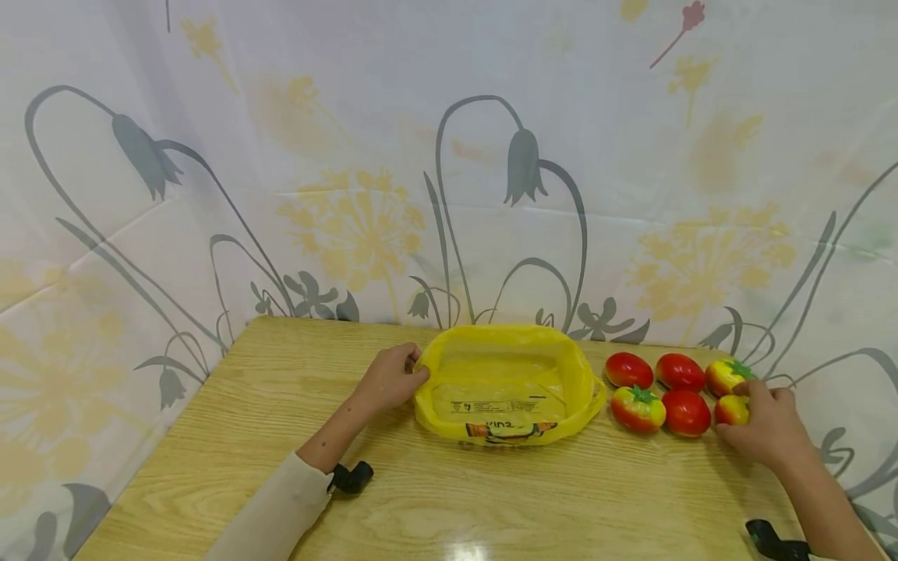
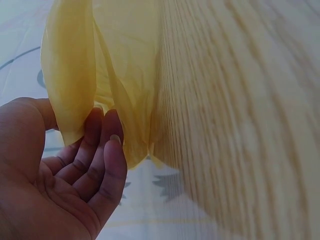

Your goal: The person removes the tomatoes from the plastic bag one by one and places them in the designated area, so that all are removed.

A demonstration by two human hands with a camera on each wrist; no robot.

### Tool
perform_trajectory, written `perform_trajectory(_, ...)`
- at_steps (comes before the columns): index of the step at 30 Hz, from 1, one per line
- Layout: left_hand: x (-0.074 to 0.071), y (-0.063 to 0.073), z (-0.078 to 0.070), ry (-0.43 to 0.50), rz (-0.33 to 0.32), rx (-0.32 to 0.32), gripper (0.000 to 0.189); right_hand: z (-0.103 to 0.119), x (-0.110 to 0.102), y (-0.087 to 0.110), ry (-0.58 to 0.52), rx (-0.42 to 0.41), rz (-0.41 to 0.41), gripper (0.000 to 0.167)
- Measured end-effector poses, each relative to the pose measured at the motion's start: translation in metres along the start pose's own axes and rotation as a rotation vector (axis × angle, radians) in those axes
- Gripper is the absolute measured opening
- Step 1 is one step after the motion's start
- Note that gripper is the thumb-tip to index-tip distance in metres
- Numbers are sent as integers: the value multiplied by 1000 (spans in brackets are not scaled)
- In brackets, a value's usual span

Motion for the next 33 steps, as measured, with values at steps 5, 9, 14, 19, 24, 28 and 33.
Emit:
perform_trajectory(5,1,0,2,-5,-1,-3,6,0,0,-1,1,12,14,72)
perform_trajectory(9,2,1,3,-8,-2,-1,6,-1,0,-1,4,18,25,73)
perform_trajectory(14,2,1,3,-9,-5,6,6,-1,0,-1,12,13,19,72)
perform_trajectory(19,1,1,3,-10,-3,9,6,2,0,0,19,1,-10,69)
perform_trajectory(24,1,1,1,-4,0,6,6,3,0,0,22,-12,-24,69)
perform_trajectory(28,1,1,1,-4,1,3,5,4,0,0,27,-21,-35,69)
perform_trajectory(33,0,1,-2,-6,7,3,6,3,1,0,29,-32,-35,71)
Point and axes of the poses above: each hand's wrist, its own y-axis away from the middle knuckle, its own x-axis out of the palm, z = x × y, the point moved 1 cm from there along -y, towards the middle knuckle, and after that the axes turned 10 degrees about -z, right-handed, at the moved point
